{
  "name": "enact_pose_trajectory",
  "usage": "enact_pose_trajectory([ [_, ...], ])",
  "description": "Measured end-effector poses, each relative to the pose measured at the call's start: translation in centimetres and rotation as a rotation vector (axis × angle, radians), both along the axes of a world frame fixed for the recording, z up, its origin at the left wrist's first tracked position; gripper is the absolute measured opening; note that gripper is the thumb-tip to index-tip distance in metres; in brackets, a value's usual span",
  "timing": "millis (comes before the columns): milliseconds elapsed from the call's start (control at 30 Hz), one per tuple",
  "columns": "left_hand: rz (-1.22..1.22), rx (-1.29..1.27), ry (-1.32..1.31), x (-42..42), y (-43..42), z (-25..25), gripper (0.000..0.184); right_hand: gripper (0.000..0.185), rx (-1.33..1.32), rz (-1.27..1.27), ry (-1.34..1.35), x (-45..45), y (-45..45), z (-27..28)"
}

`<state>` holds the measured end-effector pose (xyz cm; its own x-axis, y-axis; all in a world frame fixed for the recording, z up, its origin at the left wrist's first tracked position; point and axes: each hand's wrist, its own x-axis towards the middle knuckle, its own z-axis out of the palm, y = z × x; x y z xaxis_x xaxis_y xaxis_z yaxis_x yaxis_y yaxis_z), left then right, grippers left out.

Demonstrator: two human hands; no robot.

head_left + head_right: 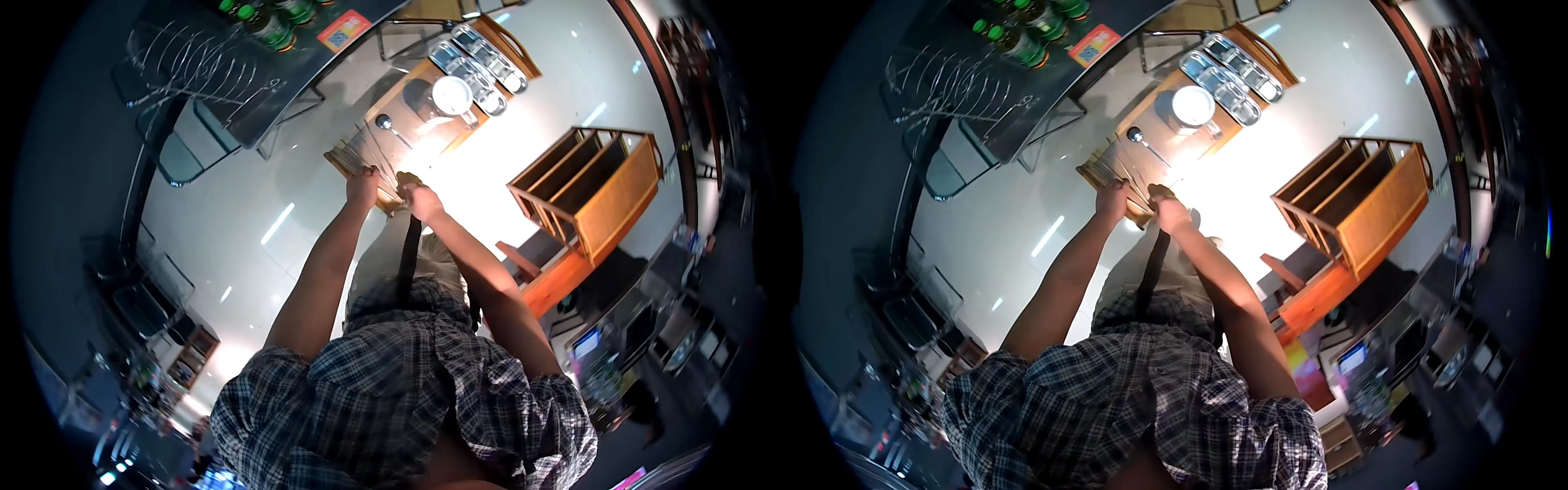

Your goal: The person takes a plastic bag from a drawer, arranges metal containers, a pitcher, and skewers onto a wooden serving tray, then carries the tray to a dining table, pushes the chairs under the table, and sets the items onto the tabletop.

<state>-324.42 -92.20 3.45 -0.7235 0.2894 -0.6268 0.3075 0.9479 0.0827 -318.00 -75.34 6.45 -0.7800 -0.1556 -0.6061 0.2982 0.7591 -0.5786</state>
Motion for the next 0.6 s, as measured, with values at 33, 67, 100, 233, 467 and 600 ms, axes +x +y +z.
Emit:
enact_pose_trajectory([
  [33, -0.029, 0.018, 0.032, 0.2, -0.1, 0.2, 0.028, 0.034, -0.021, -0.034, 0.067, -1.0, -0.4, 0.0],
  [67, -0.055, 0.035, 0.062, 0.3, -0.1, 0.3, 0.028, 0.034, -0.043, -0.065, 0.132, -1.9, -0.8, -0.1],
  [100, -0.01, 0.101, 0.094, 0.6, -0.6, -0.8, 0.029, 0.037, -0.09, -0.085, 0.171, -2.5, -1.3, -1.6],
  [233, -0.016, 0.069, 0.185, 1.0, -0.6, 0.4, 0.03, 0.037, 0.013, -0.031, 0.174, -4.9, -2.7, -5.6],
  [467, 0.108, 0.022, 0.064, 1.7, 0.8, 0.6, 0.04, 0.035, -0.04, 0.098, 0.246, -5.1, -2.9, -10.9],
  [600, 0.128, 0.008, 0.069, 1.5, 0.8, 1.2, 0.038, 0.052, 0.009, 0.156, 0.051, -6.5, -3.1, -8.8],
])
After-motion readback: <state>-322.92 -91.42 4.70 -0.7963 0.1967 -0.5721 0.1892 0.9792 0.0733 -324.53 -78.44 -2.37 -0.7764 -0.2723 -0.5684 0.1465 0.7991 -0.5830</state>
